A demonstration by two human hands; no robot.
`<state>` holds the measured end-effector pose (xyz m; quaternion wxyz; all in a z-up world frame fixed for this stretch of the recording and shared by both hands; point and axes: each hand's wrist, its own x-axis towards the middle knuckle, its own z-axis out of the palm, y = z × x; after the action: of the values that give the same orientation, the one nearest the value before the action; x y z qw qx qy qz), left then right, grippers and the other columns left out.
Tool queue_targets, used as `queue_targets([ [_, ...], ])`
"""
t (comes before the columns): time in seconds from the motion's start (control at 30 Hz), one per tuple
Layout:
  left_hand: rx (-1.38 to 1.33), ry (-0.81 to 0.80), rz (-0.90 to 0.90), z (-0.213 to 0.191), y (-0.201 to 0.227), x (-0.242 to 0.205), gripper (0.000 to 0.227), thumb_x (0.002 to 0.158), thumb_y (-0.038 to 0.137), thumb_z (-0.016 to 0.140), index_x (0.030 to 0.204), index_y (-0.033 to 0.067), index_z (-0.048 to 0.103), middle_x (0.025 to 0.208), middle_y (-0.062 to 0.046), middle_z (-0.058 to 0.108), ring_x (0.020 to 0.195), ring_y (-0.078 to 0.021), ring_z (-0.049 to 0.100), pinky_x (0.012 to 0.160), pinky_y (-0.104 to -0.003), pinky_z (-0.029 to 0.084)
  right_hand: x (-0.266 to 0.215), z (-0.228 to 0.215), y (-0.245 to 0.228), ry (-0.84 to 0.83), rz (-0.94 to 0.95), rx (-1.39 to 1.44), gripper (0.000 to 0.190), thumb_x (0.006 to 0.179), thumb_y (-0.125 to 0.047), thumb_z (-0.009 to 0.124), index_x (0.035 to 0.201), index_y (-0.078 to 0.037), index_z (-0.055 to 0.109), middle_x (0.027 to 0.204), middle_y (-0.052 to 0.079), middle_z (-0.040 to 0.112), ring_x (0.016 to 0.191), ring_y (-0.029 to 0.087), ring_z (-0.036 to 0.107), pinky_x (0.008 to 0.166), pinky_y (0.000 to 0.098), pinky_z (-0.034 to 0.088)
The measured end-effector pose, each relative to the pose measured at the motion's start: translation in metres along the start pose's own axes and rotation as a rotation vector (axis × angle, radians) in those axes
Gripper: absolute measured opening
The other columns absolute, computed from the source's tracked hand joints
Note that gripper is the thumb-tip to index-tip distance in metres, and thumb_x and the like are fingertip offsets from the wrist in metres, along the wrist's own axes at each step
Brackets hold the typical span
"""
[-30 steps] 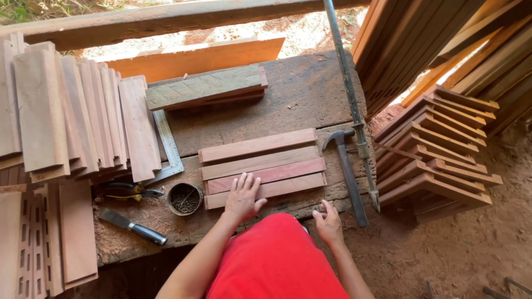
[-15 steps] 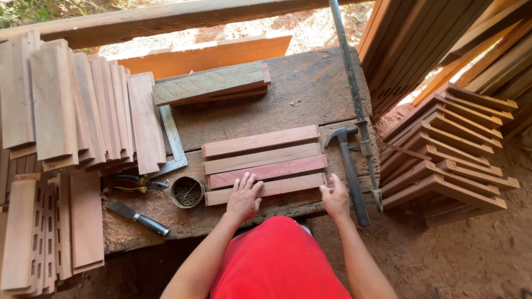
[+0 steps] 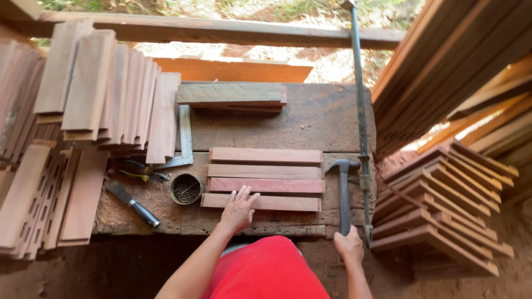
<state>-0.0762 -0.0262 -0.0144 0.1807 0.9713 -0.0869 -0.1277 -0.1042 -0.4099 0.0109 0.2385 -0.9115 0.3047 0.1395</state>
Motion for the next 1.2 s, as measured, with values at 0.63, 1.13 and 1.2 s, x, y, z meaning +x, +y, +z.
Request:
queue_targets([
  [0.63,-0.387,0.362,-0.786,0.035,0.011,-0.236,0.036,0.085,0.027,0.069,0.118,0.0136,0.072,0.115,-0.003,0.075,0.107,-0.0261,0.069,0.095,-0.037,0.055,0.18,-0.02,-0.134,0.222,-0.837,0.024,0.032,0.085,-0.009,0.068,0.114,0.004,0.064,0.105,0.02,0.065,0.092,0.038,0.06,0.084,0.0467,0.049],
  [1.13,-0.836,-0.038,-1.137,0.088,-0.05,-0.292,0.049,0.089,0.034,0.064,0.133,0.0132,0.066,0.134,-0.006,0.07,0.124,-0.0251,0.065,0.105,-0.033,0.051,-0.077,0.055,-0.044,0.08,-1.035,0.245,0.023,0.092,0.002,0.068,0.115,0.004,0.069,0.108,0.017,0.069,0.087,0.027,0.065,0.077,0.0354,0.055],
  [1.2,-0.779,-0.067,-1.089,0.079,-0.071,-0.288,0.047,0.09,0.033,0.064,0.133,0.0161,0.065,0.133,-0.006,0.07,0.122,-0.0264,0.066,0.103,-0.035,0.053,-0.12,0.071,-0.031,-0.014,-1.034,0.321,0.017,0.089,0.001,0.07,0.106,-0.001,0.073,0.106,0.014,0.074,0.091,0.027,0.071,0.083,0.0347,0.059],
])
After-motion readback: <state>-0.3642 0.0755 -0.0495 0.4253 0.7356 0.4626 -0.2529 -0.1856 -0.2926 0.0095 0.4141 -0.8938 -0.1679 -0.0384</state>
